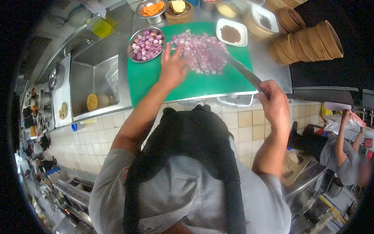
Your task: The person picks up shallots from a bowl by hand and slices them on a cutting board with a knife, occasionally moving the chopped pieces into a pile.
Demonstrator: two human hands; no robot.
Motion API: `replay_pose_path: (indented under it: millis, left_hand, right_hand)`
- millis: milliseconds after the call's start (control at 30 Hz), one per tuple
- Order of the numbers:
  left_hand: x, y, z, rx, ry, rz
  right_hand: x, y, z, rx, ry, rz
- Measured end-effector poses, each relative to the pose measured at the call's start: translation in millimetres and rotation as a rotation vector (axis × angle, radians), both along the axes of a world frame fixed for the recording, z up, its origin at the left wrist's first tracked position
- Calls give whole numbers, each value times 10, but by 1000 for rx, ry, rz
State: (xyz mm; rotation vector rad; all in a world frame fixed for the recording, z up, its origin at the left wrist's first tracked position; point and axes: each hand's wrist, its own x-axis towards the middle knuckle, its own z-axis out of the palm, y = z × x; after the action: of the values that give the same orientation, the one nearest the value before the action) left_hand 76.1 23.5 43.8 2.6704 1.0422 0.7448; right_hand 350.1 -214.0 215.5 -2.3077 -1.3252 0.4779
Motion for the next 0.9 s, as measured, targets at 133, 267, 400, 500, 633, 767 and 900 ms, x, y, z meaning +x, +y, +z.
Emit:
replay_pose_path:
  millis: [133,267,400,500,633,767,900]
  left_hand:
    - [-119,324,48,120,-201,89]
    - [-388,901,137,146,-180,342]
    - [-590,1246,147,52,35,417]
    - [-593,1315,139,-4,56,421]
    - [-659,768,260,-114,-403,192]
    - [-839,-2,-176,-165,-392,98]
    - [-992,-224,-420,-171,-310,173]
  right_hand:
    - [23,-144,-243,96,236,-69]
    - [-16,-231,-453,127,413,-63]
    - [-205,-196,-455,55,421,-39]
    - [-268,-173,-514,23,428,-16]
    - [-261,-200,-620,-62,424,-18]
    - [-360,-177,-757,-60,421,25]
    - [-496,-31,-903,-161,467,124]
